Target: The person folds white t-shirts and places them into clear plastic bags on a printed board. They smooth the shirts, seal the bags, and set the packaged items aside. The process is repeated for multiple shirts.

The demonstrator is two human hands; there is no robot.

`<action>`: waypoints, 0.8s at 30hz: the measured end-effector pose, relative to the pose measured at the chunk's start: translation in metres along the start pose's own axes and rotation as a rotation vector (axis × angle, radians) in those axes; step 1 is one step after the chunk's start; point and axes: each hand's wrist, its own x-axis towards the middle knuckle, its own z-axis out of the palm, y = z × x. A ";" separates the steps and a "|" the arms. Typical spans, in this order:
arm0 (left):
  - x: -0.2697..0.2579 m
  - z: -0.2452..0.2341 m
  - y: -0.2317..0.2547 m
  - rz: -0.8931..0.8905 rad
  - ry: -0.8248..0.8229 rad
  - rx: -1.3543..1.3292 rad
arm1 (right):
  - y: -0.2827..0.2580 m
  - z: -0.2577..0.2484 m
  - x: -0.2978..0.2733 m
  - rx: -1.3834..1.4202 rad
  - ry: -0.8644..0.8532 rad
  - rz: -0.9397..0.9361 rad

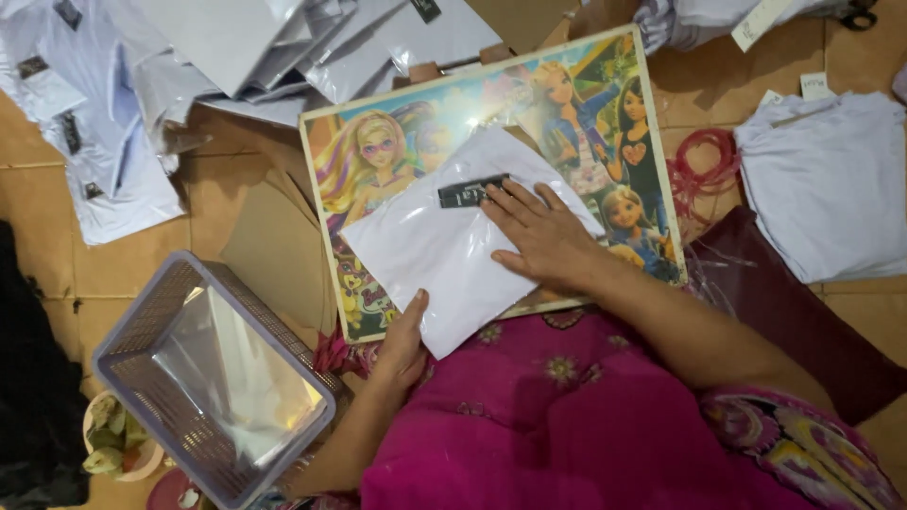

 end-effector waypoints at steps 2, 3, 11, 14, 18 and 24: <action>-0.006 -0.003 0.001 0.021 -0.010 0.048 | -0.002 -0.016 0.002 0.064 -0.082 0.024; -0.007 -0.004 0.002 0.037 -0.028 0.105 | -0.003 -0.023 0.003 0.125 -0.161 0.063; -0.118 0.040 0.151 0.451 -0.394 1.302 | 0.006 -0.146 -0.002 0.475 0.300 -0.061; -0.150 0.064 0.175 0.734 -0.586 1.643 | -0.004 -0.194 -0.002 0.636 0.266 -0.080; -0.197 0.101 0.212 1.074 -0.787 1.880 | -0.005 -0.215 0.000 0.805 -0.024 -0.132; -0.177 0.087 0.229 1.337 -0.133 1.888 | 0.004 -0.164 -0.028 0.797 0.100 0.360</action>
